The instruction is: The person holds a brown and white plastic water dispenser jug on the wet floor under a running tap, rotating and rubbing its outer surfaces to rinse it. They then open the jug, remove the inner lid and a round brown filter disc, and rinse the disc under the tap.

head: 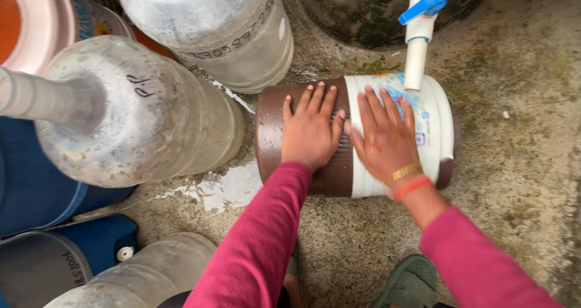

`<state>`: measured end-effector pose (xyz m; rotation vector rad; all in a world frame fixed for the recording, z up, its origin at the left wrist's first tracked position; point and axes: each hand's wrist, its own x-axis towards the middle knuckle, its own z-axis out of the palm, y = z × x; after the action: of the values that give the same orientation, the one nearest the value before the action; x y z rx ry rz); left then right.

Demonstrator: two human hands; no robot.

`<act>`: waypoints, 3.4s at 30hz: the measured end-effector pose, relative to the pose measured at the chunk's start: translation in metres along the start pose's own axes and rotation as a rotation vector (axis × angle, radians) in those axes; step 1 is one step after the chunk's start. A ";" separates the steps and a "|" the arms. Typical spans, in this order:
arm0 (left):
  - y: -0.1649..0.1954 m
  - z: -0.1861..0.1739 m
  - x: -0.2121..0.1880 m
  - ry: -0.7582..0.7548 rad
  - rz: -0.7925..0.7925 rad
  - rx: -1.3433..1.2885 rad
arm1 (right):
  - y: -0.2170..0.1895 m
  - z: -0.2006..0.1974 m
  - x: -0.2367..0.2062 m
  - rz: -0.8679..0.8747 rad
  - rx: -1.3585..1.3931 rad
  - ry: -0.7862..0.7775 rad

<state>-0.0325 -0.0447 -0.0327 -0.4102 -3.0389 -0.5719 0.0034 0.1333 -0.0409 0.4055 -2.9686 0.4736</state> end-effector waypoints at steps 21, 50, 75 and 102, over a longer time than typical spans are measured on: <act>0.005 -0.002 -0.002 0.017 0.015 0.054 | 0.017 -0.028 -0.039 0.170 0.139 0.051; 0.019 -0.004 -0.057 0.035 0.038 0.042 | 0.046 0.005 0.048 0.281 -0.038 -0.351; 0.018 -0.005 -0.048 0.020 0.034 0.042 | 0.032 0.006 0.059 0.282 0.056 -0.294; 0.017 -0.005 -0.043 -0.022 0.037 0.021 | 0.009 -0.008 -0.007 0.114 -0.039 -0.005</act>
<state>0.0129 -0.0420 -0.0251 -0.4739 -3.0480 -0.5369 0.0079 0.1459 -0.0367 0.2344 -3.0116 0.4250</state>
